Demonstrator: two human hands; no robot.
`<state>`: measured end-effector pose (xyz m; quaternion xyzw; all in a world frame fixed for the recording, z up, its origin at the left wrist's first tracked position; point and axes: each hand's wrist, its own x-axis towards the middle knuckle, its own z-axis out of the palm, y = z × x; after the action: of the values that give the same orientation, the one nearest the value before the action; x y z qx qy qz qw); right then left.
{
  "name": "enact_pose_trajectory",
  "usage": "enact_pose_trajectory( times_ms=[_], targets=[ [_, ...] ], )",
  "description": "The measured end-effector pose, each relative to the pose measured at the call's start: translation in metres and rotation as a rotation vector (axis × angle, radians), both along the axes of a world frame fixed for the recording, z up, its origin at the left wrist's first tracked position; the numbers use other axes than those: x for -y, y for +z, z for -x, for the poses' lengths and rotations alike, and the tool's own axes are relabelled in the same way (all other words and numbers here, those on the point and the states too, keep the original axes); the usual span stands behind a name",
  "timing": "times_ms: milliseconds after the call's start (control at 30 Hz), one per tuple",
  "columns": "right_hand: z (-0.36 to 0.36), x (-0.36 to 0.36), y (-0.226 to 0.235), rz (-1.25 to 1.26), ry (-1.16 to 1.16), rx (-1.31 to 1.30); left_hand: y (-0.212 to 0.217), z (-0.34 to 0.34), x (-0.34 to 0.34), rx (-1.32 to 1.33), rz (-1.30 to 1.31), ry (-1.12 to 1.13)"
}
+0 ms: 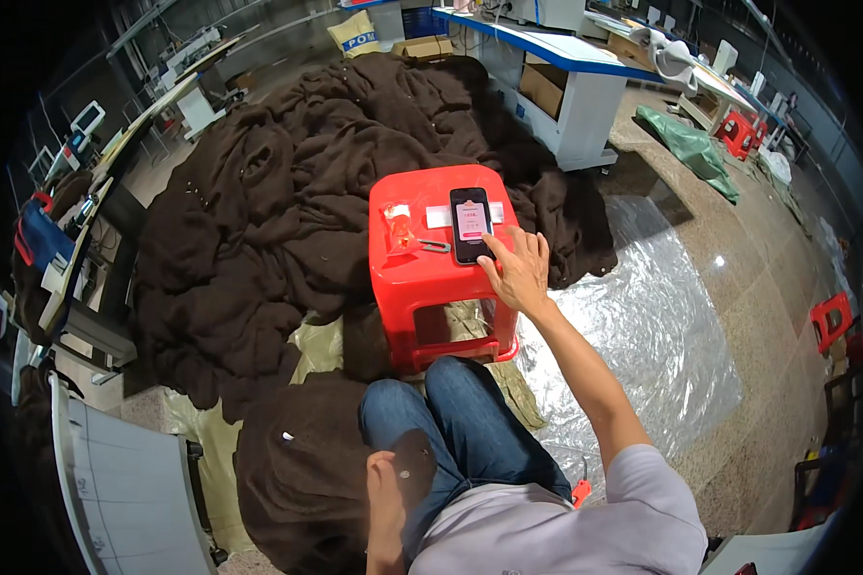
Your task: Inspecting and fastening buttons on brown fleece garments in a sewing factory floor.
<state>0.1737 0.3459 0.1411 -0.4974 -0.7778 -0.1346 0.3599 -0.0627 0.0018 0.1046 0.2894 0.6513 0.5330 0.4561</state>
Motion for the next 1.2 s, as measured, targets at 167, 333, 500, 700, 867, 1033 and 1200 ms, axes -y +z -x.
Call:
enact_pose_trajectory(
  times_ms=[167, 333, 500, 700, 867, 1033, 1200],
  targets=[
    [0.007, -0.011, 0.000, 0.023, 0.011, -0.020, 0.003, 0.000, 0.001, 0.017, 0.027, 0.023],
    [0.008, -0.017, -0.001, 0.028, 0.022, 0.017, 0.001, 0.000, 0.000, 0.034, 0.021, 0.058],
    [0.022, 0.021, 0.016, -0.006, 0.089, -0.145, -0.006, 0.001, 0.001, 0.074, 0.036, 0.082],
    [0.060, 0.171, -0.003, 0.580, 1.066, -0.085, -0.015, 0.001, -0.014, 0.158, 0.020, 0.083],
    [0.076, 0.232, -0.018, 0.754, 1.097, -0.212, -0.007, -0.001, -0.023, 0.012, -0.056, 0.026],
    [0.074, 0.221, -0.023, 0.892, 1.003, -0.420, 0.004, -0.008, -0.020, 0.148, -0.049, -0.100],
    [0.022, 0.169, 0.001, 0.873, 0.573, -0.982, 0.030, 0.005, -0.004, -0.610, -0.127, -0.128]
  ],
)
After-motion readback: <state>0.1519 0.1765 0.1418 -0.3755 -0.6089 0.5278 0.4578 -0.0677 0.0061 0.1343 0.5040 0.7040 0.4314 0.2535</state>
